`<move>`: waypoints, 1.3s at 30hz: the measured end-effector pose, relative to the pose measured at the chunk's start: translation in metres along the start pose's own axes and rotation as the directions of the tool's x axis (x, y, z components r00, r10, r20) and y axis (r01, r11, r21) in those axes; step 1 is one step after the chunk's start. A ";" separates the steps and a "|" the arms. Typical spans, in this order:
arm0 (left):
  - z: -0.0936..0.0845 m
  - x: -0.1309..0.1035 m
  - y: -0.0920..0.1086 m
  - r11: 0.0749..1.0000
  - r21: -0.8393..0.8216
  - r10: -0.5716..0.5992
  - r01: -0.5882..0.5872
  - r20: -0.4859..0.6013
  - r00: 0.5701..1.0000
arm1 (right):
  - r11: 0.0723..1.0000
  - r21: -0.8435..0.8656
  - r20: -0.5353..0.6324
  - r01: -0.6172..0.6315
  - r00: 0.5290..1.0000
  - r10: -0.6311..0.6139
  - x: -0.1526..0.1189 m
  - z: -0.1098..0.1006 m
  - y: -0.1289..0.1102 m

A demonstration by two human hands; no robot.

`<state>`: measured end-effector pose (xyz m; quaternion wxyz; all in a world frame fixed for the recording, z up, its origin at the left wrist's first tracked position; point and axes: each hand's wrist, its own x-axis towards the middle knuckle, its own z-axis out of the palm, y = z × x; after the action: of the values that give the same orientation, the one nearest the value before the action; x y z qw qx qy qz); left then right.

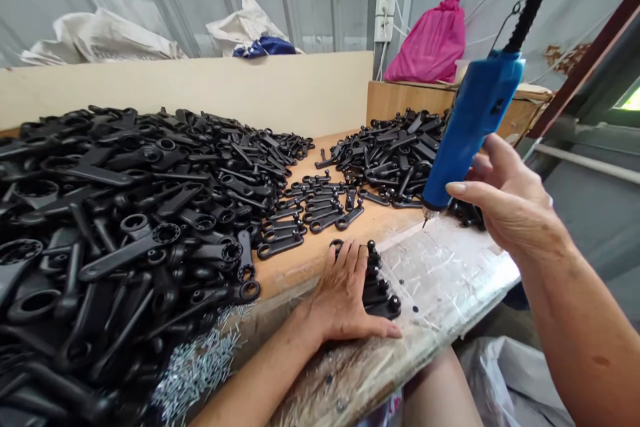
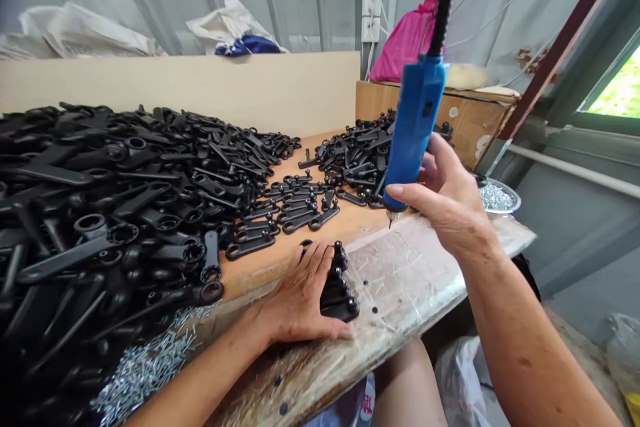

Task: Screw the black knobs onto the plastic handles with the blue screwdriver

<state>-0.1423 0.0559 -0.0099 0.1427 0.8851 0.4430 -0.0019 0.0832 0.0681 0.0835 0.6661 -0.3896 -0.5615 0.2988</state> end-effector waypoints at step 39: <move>0.087 0.043 -0.023 0.975 0.215 0.008 0.048 -0.256 0.967 | 0.942 0.331 -0.092 -0.059 0.991 0.095 0.009 0.080 0.050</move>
<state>-0.1235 0.0802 -0.1042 -0.0140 0.8837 0.4637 0.0617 0.0085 0.1161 0.0510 0.7384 -0.3107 -0.4519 0.3925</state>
